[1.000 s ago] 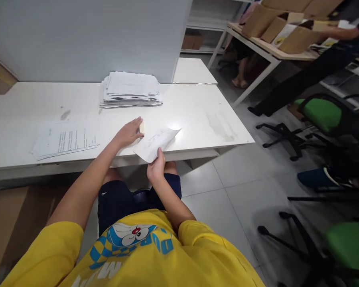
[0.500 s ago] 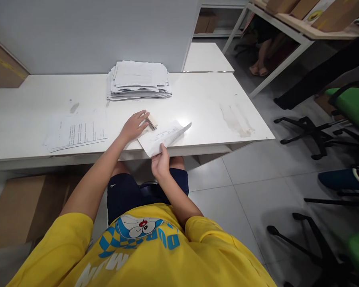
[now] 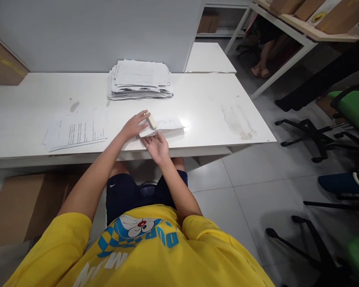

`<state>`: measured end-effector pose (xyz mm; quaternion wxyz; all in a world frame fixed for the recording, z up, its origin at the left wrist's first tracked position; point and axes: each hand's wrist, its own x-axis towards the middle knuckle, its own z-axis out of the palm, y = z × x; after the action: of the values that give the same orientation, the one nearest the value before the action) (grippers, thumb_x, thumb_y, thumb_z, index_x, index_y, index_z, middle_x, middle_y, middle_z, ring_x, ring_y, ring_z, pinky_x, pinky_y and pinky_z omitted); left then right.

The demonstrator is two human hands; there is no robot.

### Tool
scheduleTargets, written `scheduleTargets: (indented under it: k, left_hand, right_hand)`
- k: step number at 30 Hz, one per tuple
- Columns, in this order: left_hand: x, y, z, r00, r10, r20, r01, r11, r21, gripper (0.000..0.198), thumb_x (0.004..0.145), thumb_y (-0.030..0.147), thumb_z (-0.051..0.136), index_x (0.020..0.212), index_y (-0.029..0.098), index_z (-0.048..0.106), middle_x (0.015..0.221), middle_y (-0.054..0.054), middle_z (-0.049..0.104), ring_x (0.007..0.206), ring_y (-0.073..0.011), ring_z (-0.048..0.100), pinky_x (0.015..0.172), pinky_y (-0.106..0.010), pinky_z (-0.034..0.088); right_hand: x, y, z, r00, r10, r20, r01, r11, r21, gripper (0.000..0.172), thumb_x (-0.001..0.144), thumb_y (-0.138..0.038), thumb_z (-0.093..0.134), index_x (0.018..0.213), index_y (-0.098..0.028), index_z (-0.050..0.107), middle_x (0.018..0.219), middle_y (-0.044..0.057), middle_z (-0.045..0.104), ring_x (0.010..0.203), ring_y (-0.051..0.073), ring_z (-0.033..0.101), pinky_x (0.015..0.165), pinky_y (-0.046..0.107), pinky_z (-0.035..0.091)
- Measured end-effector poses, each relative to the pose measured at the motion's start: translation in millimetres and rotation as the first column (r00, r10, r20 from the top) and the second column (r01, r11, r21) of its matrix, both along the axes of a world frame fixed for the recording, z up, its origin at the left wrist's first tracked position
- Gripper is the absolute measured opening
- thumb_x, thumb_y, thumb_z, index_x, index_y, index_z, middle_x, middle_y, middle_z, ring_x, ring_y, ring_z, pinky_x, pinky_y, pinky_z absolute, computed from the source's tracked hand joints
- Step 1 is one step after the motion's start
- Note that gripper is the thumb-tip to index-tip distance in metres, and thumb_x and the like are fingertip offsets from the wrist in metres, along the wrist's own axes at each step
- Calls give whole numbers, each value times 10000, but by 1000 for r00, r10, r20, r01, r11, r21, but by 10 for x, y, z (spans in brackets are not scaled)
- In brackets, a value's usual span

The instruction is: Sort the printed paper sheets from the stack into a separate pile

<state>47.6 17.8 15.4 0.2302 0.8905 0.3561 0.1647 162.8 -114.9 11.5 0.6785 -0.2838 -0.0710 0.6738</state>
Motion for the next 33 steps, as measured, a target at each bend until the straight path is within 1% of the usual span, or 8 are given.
scheduleTargets:
  k: [4, 10, 13, 15, 20, 25, 30, 33]
  left_hand:
    - [-10, -1, 25, 1000, 4, 0, -4, 1000, -20, 573, 999, 490, 381, 1521, 263, 450, 1658, -10, 329, 1522, -220, 338, 1241, -373, 297]
    - [-10, 10, -4, 999, -25, -22, 25, 999, 35, 651, 957, 525, 441, 1539, 236, 413, 1660, -46, 321, 1518, -263, 345, 1235, -415, 306]
    - [-5, -28, -3, 998, -50, -24, 52, 993, 106, 654, 962, 528, 422, 1534, 212, 423, 1671, -69, 290, 1534, -268, 312, 1253, -427, 271]
    - [0, -68, 14, 993, -114, -38, 119, 981, 156, 628, 971, 512, 402, 1531, 229, 430, 1677, -57, 272, 1553, -263, 267, 1274, -446, 224]
    - [13, -118, 47, 971, -224, -85, 235, 960, 153, 552, 1005, 438, 330, 1500, 240, 474, 1630, -38, 385, 1565, -227, 235, 1294, -463, 202]
    - [9, -82, -1, 972, -230, -44, 233, 963, 136, 539, 1024, 452, 312, 1487, 242, 490, 1615, -35, 411, 1569, -221, 224, 1288, -466, 235]
    - [9, -48, -60, 966, -258, -27, 259, 951, 168, 524, 1028, 435, 344, 1469, 211, 516, 1595, -53, 439, 1562, -233, 242, 1267, -471, 276]
    - [25, -54, -51, 974, -219, -54, 225, 957, 186, 475, 1029, 366, 359, 1456, 247, 529, 1577, -38, 466, 1546, -234, 287, 1263, -513, 255]
  right_hand:
    - [14, -14, -2, 998, -46, 40, 45, 999, 28, 110, 905, -297, 531, 855, -257, 621, 839, -8, 705, 1005, 157, 678, 1164, 445, 454]
    - [123, -26, 5, 997, -69, 20, 69, 997, -20, 237, 979, -368, 457, 914, -249, 651, 954, 6, 713, 1054, 139, 672, 1137, 391, 484]
    - [215, -63, -4, 996, -45, 71, 51, 995, -84, 170, 962, -299, 500, 885, -240, 639, 930, 5, 713, 1015, 142, 685, 1115, 384, 499]
    - [270, -95, -24, 990, -87, 113, 99, 989, -110, 150, 962, -281, 509, 878, -243, 627, 927, 2, 713, 1004, 138, 690, 1111, 371, 500]
    - [365, -126, -62, 965, -256, 59, 263, 951, -163, 340, 1048, -402, 338, 929, -242, 614, 936, 18, 714, 989, 117, 698, 1127, 348, 484]
    - [399, -89, -40, 979, -206, -1, 204, 970, -131, 487, 1043, -539, 275, 1049, -207, 631, 1049, 62, 732, 1054, 150, 699, 1081, 365, 524]
    - [381, -91, -28, 988, -154, 14, 155, 984, -93, 331, 1042, -400, 369, 1122, -216, 632, 1109, 44, 738, 1009, 157, 714, 986, 347, 580]
    - [366, -130, -38, 988, -152, 16, 153, 984, -96, 271, 1032, -333, 394, 1086, -227, 637, 1117, 33, 737, 994, 153, 719, 956, 334, 593]
